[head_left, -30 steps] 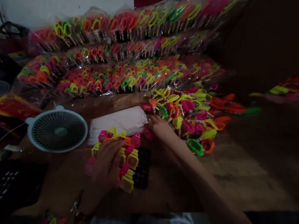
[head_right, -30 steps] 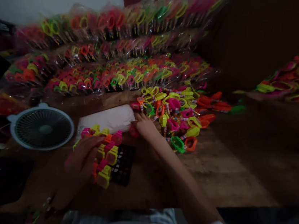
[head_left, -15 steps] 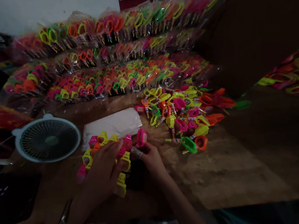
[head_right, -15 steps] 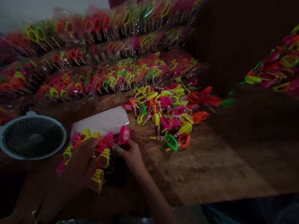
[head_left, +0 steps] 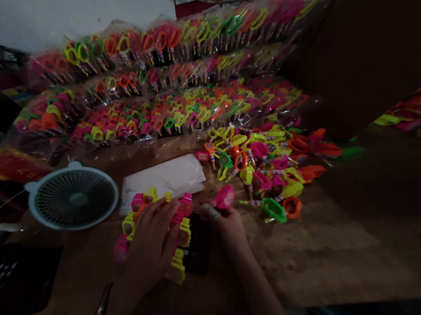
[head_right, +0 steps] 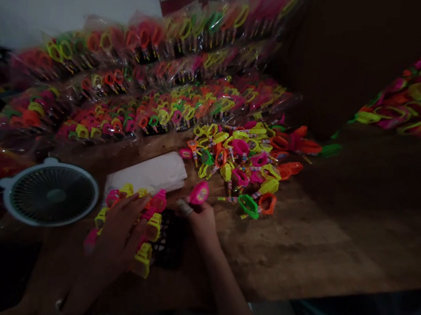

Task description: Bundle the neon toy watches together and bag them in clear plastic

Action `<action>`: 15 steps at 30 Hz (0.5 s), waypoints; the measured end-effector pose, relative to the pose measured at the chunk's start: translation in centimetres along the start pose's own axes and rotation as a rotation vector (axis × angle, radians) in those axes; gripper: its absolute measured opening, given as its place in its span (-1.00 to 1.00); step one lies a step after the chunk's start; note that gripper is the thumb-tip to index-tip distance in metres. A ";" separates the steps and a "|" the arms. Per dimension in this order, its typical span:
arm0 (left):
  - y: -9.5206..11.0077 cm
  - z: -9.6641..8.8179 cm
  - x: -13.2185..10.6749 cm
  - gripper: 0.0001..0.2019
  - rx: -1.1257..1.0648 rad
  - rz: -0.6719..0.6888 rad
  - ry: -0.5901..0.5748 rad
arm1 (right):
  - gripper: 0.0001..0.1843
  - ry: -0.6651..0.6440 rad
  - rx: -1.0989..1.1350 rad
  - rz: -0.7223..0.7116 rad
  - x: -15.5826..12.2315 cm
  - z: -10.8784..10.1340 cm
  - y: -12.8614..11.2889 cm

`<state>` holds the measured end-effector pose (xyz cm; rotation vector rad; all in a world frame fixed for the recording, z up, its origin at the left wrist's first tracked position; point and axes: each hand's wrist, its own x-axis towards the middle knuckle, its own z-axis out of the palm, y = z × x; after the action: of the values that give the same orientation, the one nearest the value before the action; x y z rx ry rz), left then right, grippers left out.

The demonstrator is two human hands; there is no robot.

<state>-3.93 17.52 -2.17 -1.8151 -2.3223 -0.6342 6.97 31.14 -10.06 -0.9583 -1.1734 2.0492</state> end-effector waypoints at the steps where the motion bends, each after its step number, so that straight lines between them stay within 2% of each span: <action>1: 0.0 0.0 0.0 -0.57 -0.001 0.000 -0.003 | -0.66 -0.051 -0.078 -0.030 -0.1 0.1 0.2; 4: 0.1 -0.1 0.1 -0.57 0.004 -0.012 -0.016 | -0.82 -0.143 -0.328 -0.152 -0.6 0.7 1.0; 8: 0.1 -0.1 0.0 -0.57 -0.002 -0.010 -0.012 | -0.91 -0.089 -0.587 -0.309 -1.2 1.2 1.1; 11: 0.1 0.1 0.0 -0.57 0.005 -0.014 -0.007 | -0.86 -0.144 -0.717 -0.409 -1.3 1.4 0.9; 15: -0.1 0.2 0.2 -0.55 0.022 -0.001 0.012 | -0.75 -0.223 -0.830 -0.470 -1.5 2.3 1.4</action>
<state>-4.03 17.76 -2.30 -1.7954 -2.3140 -0.6149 5.78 28.26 -10.08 -0.6896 -2.2090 1.3005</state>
